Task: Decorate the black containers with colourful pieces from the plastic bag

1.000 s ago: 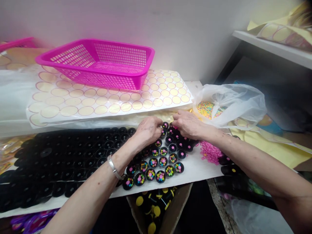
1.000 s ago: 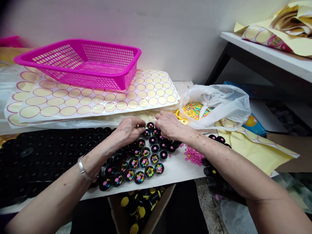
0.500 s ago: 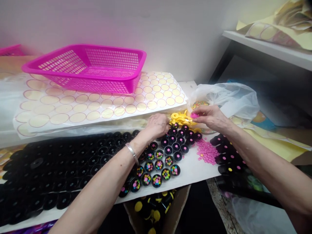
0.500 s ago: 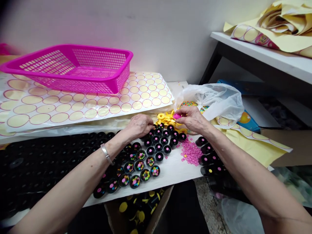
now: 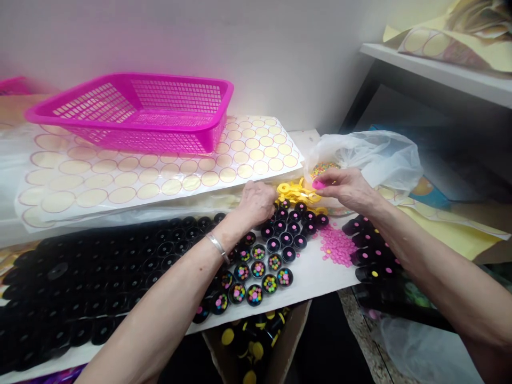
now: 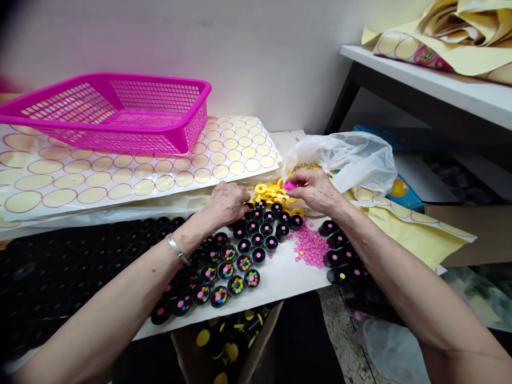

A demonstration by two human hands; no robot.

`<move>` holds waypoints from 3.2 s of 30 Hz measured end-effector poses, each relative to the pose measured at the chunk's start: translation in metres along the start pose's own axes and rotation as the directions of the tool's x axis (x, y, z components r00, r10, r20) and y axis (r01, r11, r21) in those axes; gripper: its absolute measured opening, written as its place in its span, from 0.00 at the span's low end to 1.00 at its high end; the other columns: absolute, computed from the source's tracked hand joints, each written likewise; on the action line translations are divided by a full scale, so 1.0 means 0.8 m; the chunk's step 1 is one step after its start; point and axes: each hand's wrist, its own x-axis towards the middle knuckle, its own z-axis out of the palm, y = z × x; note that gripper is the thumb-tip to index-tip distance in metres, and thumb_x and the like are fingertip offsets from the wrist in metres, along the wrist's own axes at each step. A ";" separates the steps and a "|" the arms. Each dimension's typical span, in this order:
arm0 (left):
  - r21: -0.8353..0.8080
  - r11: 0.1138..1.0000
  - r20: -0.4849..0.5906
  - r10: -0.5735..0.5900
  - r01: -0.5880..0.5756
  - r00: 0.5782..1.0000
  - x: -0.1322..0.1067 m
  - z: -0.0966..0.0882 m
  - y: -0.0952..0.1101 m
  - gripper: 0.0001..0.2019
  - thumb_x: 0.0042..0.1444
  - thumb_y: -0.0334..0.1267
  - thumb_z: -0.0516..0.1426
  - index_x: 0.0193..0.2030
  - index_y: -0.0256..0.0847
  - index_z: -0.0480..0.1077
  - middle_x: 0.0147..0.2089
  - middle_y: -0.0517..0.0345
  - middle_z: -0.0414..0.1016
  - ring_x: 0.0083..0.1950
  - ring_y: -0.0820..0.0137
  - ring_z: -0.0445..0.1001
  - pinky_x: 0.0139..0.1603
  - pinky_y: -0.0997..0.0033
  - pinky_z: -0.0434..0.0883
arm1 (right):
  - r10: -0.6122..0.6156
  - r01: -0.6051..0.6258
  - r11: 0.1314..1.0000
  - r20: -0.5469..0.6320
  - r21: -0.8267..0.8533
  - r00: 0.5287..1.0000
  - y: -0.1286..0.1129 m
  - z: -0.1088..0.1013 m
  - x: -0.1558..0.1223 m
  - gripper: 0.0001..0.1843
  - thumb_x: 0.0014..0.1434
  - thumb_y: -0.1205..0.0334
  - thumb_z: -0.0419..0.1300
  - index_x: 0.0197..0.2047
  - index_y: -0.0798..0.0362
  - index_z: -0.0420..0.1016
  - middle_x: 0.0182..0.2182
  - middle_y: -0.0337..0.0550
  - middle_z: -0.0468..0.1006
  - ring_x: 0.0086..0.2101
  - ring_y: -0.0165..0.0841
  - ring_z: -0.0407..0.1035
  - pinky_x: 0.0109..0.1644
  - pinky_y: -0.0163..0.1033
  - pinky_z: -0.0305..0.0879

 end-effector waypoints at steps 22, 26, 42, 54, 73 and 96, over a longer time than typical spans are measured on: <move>-0.062 0.996 -0.025 0.063 -0.064 0.998 0.007 0.011 -0.019 0.09 0.46 0.36 0.53 0.28 0.38 0.74 0.29 0.50 0.74 0.35 0.63 0.70 0.35 0.67 0.59 | 0.096 -0.099 0.995 -0.099 -0.028 0.990 0.035 -0.006 0.020 0.08 0.40 0.60 0.63 0.26 0.55 0.76 0.26 0.39 0.75 0.31 0.32 0.67 0.37 0.37 0.62; -0.069 0.996 -0.033 0.048 -0.051 0.998 0.009 0.011 -0.018 0.08 0.44 0.35 0.54 0.27 0.38 0.74 0.27 0.51 0.73 0.33 0.64 0.69 0.33 0.68 0.58 | 0.155 -0.153 0.988 -0.119 0.024 0.981 0.047 -0.006 0.024 0.09 0.38 0.62 0.63 0.27 0.56 0.77 0.25 0.38 0.75 0.29 0.31 0.66 0.35 0.35 0.61; -0.362 0.932 -0.226 -0.110 0.022 0.968 -0.025 0.002 -0.047 0.07 0.45 0.36 0.55 0.26 0.39 0.75 0.25 0.57 0.73 0.28 0.71 0.67 0.29 0.72 0.58 | 0.134 -0.145 0.663 -0.074 -0.734 0.988 0.115 -0.015 0.066 0.13 0.51 0.65 0.53 0.33 0.58 0.78 0.31 0.51 0.78 0.34 0.38 0.70 0.33 0.37 0.59; -0.644 0.762 -0.428 -0.437 0.072 0.791 -0.122 -0.009 -0.030 0.06 0.47 0.38 0.60 0.26 0.38 0.74 0.24 0.61 0.73 0.26 0.76 0.67 0.29 0.76 0.64 | 0.162 -0.028 0.821 0.184 -0.571 0.970 0.106 0.003 0.091 0.04 0.43 0.66 0.59 0.20 0.57 0.71 0.19 0.41 0.71 0.24 0.31 0.64 0.28 0.34 0.55; -0.712 0.661 -0.392 -0.654 0.237 0.647 -0.207 -0.003 -0.029 0.07 0.48 0.42 0.61 0.29 0.40 0.75 0.28 0.61 0.74 0.29 0.75 0.69 0.32 0.75 0.66 | 0.223 -0.112 0.905 -0.234 0.410 0.946 0.102 -0.006 0.057 0.11 0.36 0.65 0.68 0.25 0.53 0.71 0.28 0.42 0.75 0.29 0.31 0.69 0.39 0.39 0.66; -0.750 0.577 -0.257 -0.706 0.324 0.660 -0.261 0.037 -0.074 0.07 0.48 0.41 0.58 0.31 0.40 0.74 0.27 0.61 0.72 0.29 0.74 0.67 0.30 0.75 0.64 | -0.310 0.621 0.678 0.613 -0.393 0.727 -0.100 0.208 0.037 0.10 0.52 0.71 0.52 0.34 0.53 0.74 0.34 0.44 0.74 0.38 0.35 0.62 0.38 0.36 0.54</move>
